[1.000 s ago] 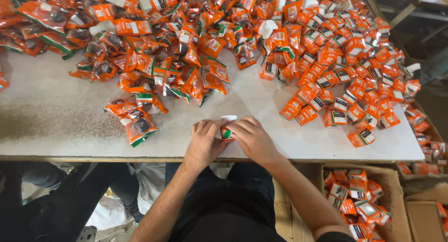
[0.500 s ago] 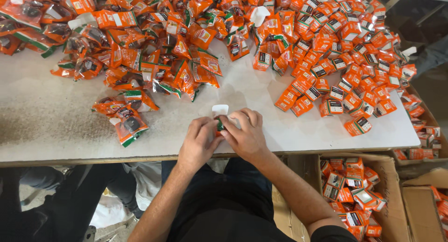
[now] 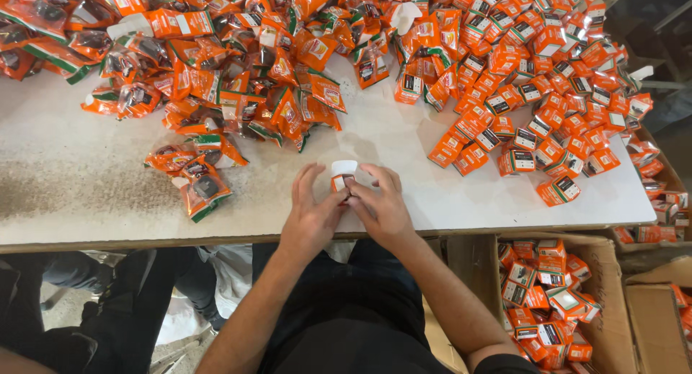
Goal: The person picks small orange packaged products from a pile on the table, folds white paper inserts, places a product into a small orange box, and tosses the closed box into a cardboard box beside the table. They repeat this packing cycle continuously, occasionally reaching across the pile to gather more items.
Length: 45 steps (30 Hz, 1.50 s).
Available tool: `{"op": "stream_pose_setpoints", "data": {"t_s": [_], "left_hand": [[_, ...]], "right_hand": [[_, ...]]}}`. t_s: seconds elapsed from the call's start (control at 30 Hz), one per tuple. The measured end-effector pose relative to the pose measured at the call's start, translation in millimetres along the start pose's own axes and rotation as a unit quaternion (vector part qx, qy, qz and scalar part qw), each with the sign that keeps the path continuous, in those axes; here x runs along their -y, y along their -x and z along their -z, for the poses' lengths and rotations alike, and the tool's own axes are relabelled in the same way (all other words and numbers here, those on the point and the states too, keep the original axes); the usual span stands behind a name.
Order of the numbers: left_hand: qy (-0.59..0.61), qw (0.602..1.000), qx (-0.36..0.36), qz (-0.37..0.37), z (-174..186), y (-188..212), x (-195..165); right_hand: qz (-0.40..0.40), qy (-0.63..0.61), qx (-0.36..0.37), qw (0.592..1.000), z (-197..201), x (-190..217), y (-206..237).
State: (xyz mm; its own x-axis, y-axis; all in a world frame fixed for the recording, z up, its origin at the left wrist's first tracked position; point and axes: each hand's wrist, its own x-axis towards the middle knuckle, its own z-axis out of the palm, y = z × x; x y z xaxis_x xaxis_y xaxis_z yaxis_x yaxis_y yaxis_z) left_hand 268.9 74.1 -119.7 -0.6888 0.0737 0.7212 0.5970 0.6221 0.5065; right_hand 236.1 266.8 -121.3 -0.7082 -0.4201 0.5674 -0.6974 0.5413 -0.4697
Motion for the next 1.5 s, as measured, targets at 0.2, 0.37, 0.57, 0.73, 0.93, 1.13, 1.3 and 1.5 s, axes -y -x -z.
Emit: {"op": "stream_pose_setpoints", "data": {"t_s": [0.2, 0.37, 0.57, 0.73, 0.93, 1.13, 1.3, 1.5], "left_hand": [[0.104, 0.99, 0.075, 0.053, -0.7, 5.4, 11.6], [0.126, 0.986, 0.076, 0.079, 0.8, 6.6, 9.4], [0.129, 0.984, 0.084, 0.086, -0.5, 5.6, 10.6], [0.13, 0.978, 0.112, 0.118, 0.1, 4.9, 10.6], [0.124, 0.985, 0.097, 0.072, 6.0, -2.8, 1.1], [-0.02, 0.996, 0.07, -0.054, 11.5, -4.2, -7.9], [-0.101, 0.988, 0.08, -0.083, 25.9, 2.6, 1.1], [-0.338, 0.921, -0.042, 0.19, 125.6, 20.6, 80.5]], "right_hand": [[-0.145, -0.182, 0.013, 0.972, -4.8, -7.7, -4.7], [0.008, -0.133, 0.048, 0.99, 7.0, -3.7, -8.8], [0.013, -0.139, 0.047, 0.989, 14.9, 5.0, -14.4], [-0.001, -0.171, 0.05, 0.984, 15.4, 4.3, -13.2], [0.007, -0.162, 0.039, 0.986, 12.4, 3.0, -12.3], [0.103, 0.015, 0.018, 0.994, 17.2, 14.9, -5.4], [0.153, 0.178, 0.023, 0.972, 26.4, 13.2, 0.7], [-0.005, 0.34, -0.043, 0.94, 58.8, -25.3, -25.7]]}}
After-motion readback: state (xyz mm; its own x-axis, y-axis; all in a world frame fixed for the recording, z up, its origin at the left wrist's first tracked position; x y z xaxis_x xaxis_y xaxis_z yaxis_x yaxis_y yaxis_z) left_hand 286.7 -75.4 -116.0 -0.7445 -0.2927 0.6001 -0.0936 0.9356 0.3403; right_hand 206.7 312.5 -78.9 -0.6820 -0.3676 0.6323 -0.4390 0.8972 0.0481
